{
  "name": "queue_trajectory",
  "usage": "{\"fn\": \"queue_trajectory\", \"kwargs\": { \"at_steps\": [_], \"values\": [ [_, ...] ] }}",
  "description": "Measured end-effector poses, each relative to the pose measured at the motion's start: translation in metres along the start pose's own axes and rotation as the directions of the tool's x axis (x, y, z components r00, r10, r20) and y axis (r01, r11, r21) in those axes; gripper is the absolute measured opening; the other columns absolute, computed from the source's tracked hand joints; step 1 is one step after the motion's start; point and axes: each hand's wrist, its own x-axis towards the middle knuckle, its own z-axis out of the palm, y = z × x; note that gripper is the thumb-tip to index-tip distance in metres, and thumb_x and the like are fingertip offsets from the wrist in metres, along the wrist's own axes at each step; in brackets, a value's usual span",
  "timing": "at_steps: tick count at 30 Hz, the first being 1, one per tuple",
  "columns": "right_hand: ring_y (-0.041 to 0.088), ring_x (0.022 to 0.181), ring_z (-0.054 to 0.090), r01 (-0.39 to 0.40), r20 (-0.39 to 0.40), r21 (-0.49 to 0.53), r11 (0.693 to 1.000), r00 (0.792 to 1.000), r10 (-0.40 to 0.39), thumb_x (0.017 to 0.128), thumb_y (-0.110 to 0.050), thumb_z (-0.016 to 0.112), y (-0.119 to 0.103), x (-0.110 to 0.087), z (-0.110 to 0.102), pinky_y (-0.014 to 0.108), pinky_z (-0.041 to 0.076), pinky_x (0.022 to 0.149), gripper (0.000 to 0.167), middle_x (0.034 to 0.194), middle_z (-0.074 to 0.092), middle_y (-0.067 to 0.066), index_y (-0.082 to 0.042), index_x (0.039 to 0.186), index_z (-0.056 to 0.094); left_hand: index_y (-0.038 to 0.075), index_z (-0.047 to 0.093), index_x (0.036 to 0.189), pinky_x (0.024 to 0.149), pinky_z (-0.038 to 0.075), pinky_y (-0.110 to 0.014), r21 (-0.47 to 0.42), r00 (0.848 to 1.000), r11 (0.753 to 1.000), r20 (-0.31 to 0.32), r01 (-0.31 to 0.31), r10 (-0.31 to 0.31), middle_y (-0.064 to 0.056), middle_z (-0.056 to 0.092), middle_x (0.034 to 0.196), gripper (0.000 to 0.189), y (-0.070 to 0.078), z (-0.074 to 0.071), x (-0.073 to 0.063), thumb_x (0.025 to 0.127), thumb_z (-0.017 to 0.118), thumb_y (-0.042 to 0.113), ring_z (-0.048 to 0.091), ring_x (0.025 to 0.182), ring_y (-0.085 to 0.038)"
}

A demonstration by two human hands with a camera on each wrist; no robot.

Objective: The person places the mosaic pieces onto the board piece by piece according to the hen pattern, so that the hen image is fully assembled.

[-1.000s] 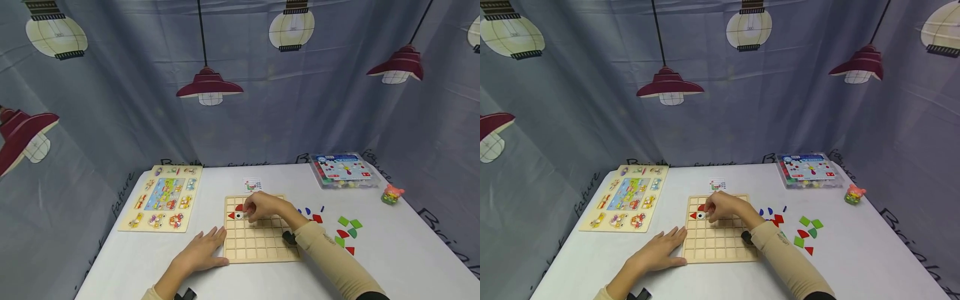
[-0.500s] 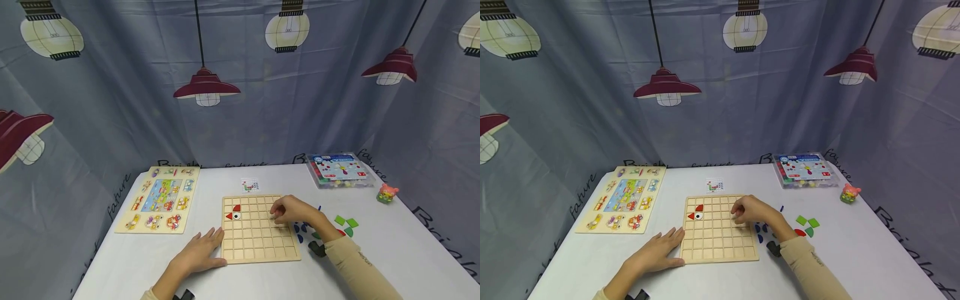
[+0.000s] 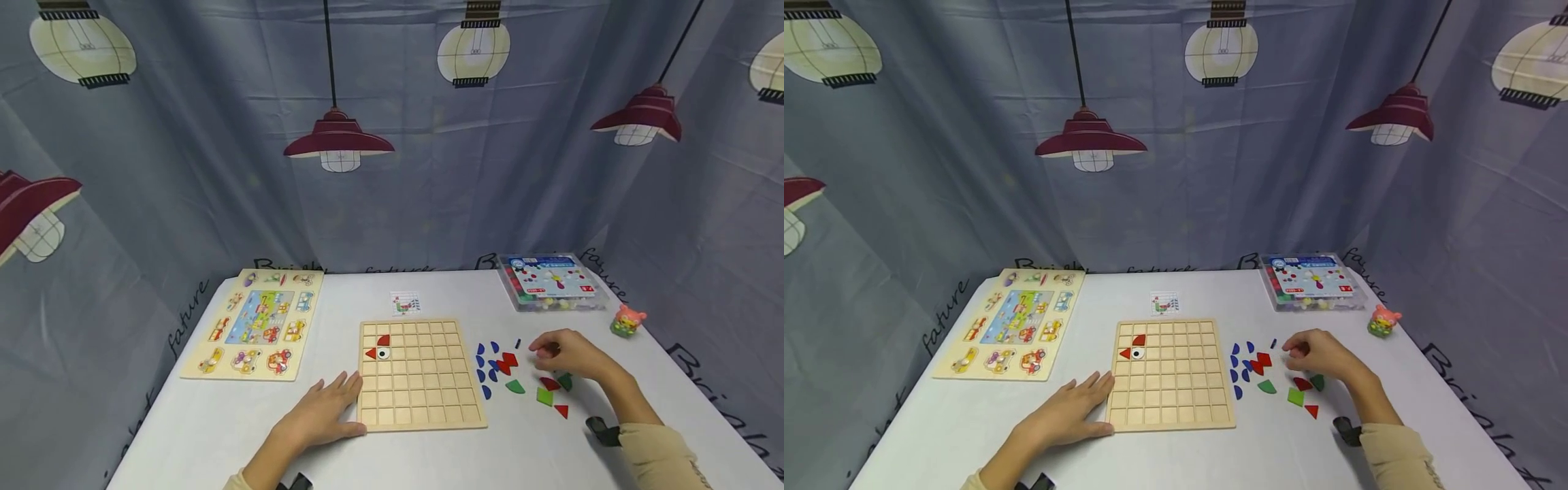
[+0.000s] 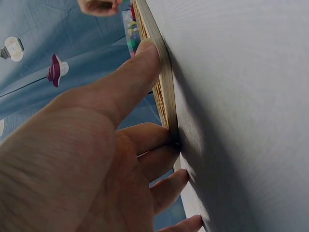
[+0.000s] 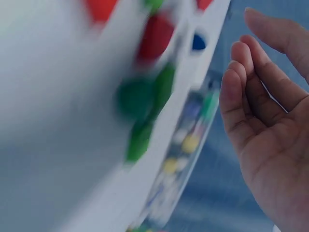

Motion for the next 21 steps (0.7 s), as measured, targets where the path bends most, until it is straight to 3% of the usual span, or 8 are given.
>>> {"fn": "queue_trajectory", "kwargs": {
  "at_steps": [9, 15, 21],
  "values": [
    [0.001, 0.071, 0.047, -0.066, -0.04, 0.039, 0.997, 0.997, 0.068, 0.078, -0.016, 0.08, 0.059, -0.024, -0.018, 0.019, 0.042, 0.06, 0.038, 0.082, 0.057, 0.001, 0.006, 0.107, 0.067, 0.006, 0.039, 0.149, 0.115, 0.028, -0.061, -0.01, 1.0, 1.0, 0.0, -0.013, 0.013, -0.01, 0.038, 0.156, 0.087, -0.001, 0.002, 0.0, 0.083, 0.066, 0.057, 0.033, 0.145, -0.034],
    [0.003, 0.071, 0.048, -0.099, -0.008, 0.091, 0.991, 0.995, 0.1, 0.077, -0.015, 0.08, 0.073, -0.027, -0.018, 0.019, 0.043, 0.06, 0.04, 0.082, 0.057, 0.002, 0.007, 0.107, 0.067, 0.006, 0.039, 0.149, 0.116, 0.026, -0.062, -0.028, 1.0, 1.0, 0.003, -0.005, 0.005, -0.009, 0.037, 0.156, 0.087, -0.002, 0.002, -0.001, 0.083, 0.066, 0.057, 0.032, 0.146, -0.034],
    [0.006, 0.073, 0.048, -0.119, -0.026, 0.06, 0.991, 0.992, 0.12, 0.075, -0.019, 0.083, 0.08, -0.025, -0.017, 0.019, 0.043, 0.061, 0.043, 0.083, 0.056, 0.003, 0.003, 0.108, 0.067, 0.005, 0.039, 0.148, 0.115, 0.026, -0.062, -0.027, 1.0, 0.999, 0.001, -0.017, 0.017, -0.01, 0.038, 0.156, 0.087, -0.002, 0.001, 0.0, 0.084, 0.066, 0.056, 0.033, 0.146, -0.034]
  ]
}}
